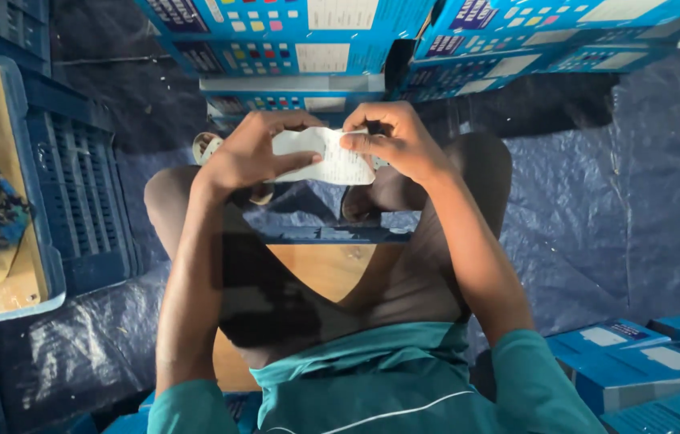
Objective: The person sits on the floor and applies small white labels to the sides of stacked blue boxes. They tear labels from a roll and press them onto the boxes one by one.
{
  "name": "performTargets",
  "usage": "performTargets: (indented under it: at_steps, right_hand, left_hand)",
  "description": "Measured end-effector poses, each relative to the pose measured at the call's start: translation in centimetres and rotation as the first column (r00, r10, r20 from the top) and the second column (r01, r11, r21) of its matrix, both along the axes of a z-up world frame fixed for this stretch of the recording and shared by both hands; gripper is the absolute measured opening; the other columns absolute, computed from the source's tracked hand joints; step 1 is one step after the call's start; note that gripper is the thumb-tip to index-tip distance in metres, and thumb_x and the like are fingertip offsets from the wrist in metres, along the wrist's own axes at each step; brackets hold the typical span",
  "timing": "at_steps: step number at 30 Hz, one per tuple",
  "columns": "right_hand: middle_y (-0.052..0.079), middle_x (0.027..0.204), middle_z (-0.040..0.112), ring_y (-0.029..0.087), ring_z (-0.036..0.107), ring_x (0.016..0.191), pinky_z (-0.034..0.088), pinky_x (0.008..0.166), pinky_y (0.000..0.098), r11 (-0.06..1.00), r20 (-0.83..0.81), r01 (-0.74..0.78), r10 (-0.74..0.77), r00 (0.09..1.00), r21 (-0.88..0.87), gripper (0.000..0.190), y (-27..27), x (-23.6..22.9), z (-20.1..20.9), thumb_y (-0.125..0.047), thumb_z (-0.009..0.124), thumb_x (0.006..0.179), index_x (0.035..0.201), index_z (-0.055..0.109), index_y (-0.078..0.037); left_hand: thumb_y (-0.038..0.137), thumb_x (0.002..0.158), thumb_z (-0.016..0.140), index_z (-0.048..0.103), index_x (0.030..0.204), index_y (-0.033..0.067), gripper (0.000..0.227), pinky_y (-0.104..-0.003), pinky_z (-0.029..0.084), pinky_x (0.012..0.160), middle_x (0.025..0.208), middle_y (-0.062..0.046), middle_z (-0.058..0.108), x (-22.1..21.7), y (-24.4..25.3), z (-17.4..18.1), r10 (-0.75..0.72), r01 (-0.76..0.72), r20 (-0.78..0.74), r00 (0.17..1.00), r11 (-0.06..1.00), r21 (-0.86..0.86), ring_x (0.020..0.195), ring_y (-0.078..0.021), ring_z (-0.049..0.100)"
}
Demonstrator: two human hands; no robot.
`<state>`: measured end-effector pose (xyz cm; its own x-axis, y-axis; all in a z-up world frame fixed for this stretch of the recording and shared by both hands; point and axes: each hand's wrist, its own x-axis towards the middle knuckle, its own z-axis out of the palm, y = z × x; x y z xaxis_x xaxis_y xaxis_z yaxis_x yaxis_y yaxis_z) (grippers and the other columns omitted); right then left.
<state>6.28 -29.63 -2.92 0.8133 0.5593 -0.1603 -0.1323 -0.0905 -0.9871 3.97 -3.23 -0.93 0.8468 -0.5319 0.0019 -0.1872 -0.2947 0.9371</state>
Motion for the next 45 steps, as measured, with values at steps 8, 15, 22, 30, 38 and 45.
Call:
performTargets:
  at_steps: [8, 15, 22, 30, 38, 45]
  right_hand:
    - [0.004, 0.089, 0.070, 0.008, 0.061, 0.081, 0.045, 0.072, 0.0272, 0.999, 0.275, 0.020, -0.009, 0.961, -0.037, 0.015, -0.4, 0.1, 0.1, -0.010, 0.082, 0.094, 0.102, 0.075, 0.000]
    - [0.009, 0.115, 0.061, 0.020, 0.061, 0.112, 0.048, 0.100, 0.0317, 0.991, 0.548, 0.114, -0.130, 0.827, 0.064, 0.026, 0.4, -0.8, 0.7, -0.012, 0.084, 0.094, 0.115, 0.072, -0.002]
    - [0.008, 0.113, 0.068, 0.021, 0.068, 0.104, 0.054, 0.092, 0.0327, 0.990, 0.561, 0.050, 0.032, 0.827, -0.130, 0.032, 1.2, -1.3, 3.3, -0.017, 0.085, 0.091, 0.118, 0.071, -0.005]
    - [0.013, 0.107, 0.066, 0.029, 0.063, 0.102, 0.049, 0.089, 0.0372, 0.997, 0.641, -0.002, 0.052, 0.766, -0.079, 0.035, 1.5, -1.3, 3.2, -0.021, 0.086, 0.080, 0.101, 0.066, -0.001]
    - [0.000, 0.091, 0.068, 0.006, 0.058, 0.087, 0.048, 0.083, 0.0246, 0.771, -0.144, 0.541, -0.526, 0.838, 0.336, 0.020, 1.6, -1.3, -0.7, -0.010, 0.083, 0.092, 0.085, 0.064, -0.005]
    - [-0.002, 0.093, 0.061, 0.008, 0.058, 0.087, 0.049, 0.080, 0.0251, 0.756, 0.234, 0.642, -0.652, 0.721, 0.131, 0.024, 1.9, -1.2, 0.3, -0.009, 0.084, 0.088, 0.095, 0.061, -0.006]
  left_hand:
    - [0.017, 0.088, 0.083, 0.072, 0.117, 0.0015, 0.034, -0.030, 0.056, 0.085, 0.105, -0.010, 0.077, -0.4, -0.4, 1.6, -0.005, 0.002, -0.056, 0.998, 0.999, -0.050, 0.097, -0.0165, 0.071]
    - [0.016, 0.091, 0.083, 0.074, 0.111, 0.0009, 0.026, -0.030, 0.055, 0.084, 0.103, -0.009, 0.077, -0.7, -0.4, 1.9, 0.096, -0.094, 0.028, 0.995, 0.994, -0.048, 0.095, -0.0158, 0.071]
    - [0.016, 0.093, 0.083, 0.075, 0.110, 0.0023, 0.023, -0.029, 0.056, 0.086, 0.103, -0.007, 0.078, -0.8, -0.1, 1.5, 0.149, -0.145, 0.040, 0.988, 0.986, -0.085, 0.096, -0.0131, 0.073]
    - [0.033, 0.093, 0.080, 0.071, 0.124, 0.0039, 0.043, -0.028, 0.056, 0.089, 0.112, -0.010, 0.075, -0.4, 0.7, 0.6, -0.129, 0.014, -0.263, 0.956, 0.918, -0.397, 0.100, -0.0123, 0.069]
    - [0.044, 0.094, 0.073, 0.058, 0.132, 0.0175, 0.049, -0.025, 0.056, 0.094, 0.118, -0.008, 0.077, -0.5, -2.6, -1.8, -0.031, -0.298, -0.473, 0.881, 0.740, -0.603, 0.108, -0.0120, 0.073]
    - [0.012, 0.101, 0.072, 0.072, 0.115, -0.0023, 0.020, -0.028, 0.055, 0.081, 0.100, -0.011, 0.077, -0.9, -4.0, -3.1, 0.323, -0.413, -0.316, 0.892, 0.866, -0.281, 0.090, -0.0079, 0.066]
